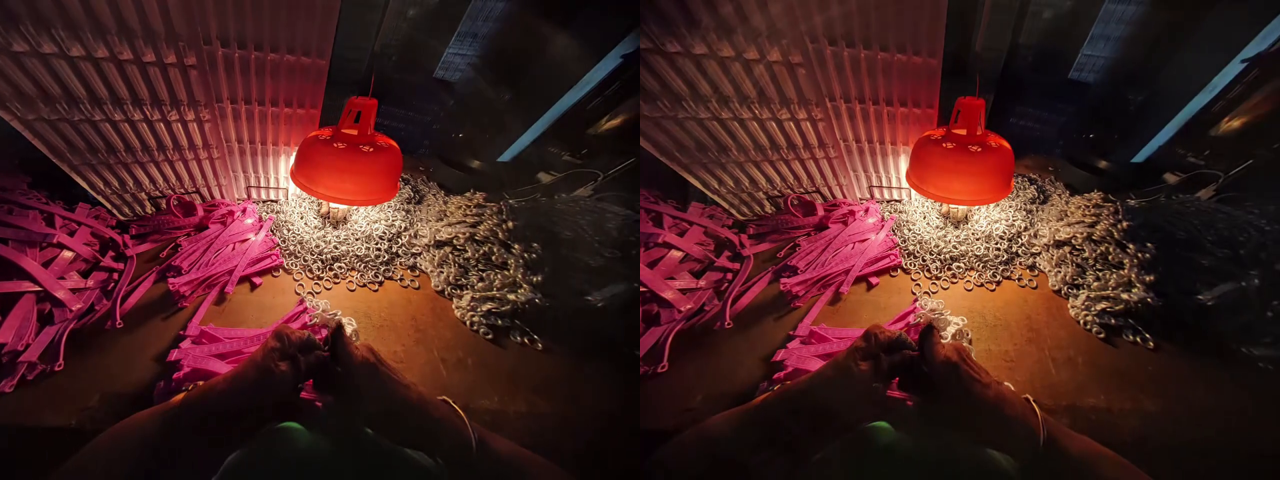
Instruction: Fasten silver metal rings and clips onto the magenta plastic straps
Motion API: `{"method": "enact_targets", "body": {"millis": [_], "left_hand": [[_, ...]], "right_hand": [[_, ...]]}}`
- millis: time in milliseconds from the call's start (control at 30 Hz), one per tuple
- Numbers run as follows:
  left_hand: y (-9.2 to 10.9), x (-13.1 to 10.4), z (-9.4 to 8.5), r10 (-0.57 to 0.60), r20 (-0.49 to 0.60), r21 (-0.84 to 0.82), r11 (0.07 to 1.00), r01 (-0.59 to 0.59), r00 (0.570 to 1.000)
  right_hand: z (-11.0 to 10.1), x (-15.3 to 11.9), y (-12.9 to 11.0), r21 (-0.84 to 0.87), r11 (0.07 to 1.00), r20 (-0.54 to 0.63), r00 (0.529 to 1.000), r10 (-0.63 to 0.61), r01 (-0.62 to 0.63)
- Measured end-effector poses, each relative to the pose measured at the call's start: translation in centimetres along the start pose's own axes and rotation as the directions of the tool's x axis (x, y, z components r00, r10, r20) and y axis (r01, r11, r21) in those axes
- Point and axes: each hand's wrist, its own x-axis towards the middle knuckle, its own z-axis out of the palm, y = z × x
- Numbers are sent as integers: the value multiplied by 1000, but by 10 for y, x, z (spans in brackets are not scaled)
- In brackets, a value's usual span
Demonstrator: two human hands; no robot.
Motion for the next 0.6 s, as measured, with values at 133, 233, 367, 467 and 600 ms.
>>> {"method": "enact_targets", "body": {"millis": [133, 233, 367, 467, 600], "left_hand": [[-15, 10, -9, 27, 17, 12, 1000, -27, 1000], [-24, 17, -15, 9, -3, -58, 998, -9, 1000], [-20, 18, -13, -62, -56, -147, 988, 54, 996], [-13, 16, -10, -11, -50, -91, 996, 6, 999], [-12, 15, -11, 99, -25, -39, 994, -100, 995]], "right_hand": [[1, 7, -3, -197, 980, 13, 999, -42, 44], [-4, 12, -9, -290, 956, 41, 999, -36, 46], [-9, 13, -10, -304, 952, 34, 999, -31, 40], [-9, 11, -2, -273, 960, 8, 998, -60, 60], [-4, 11, 15, -228, 970, -64, 993, -96, 79]]}}
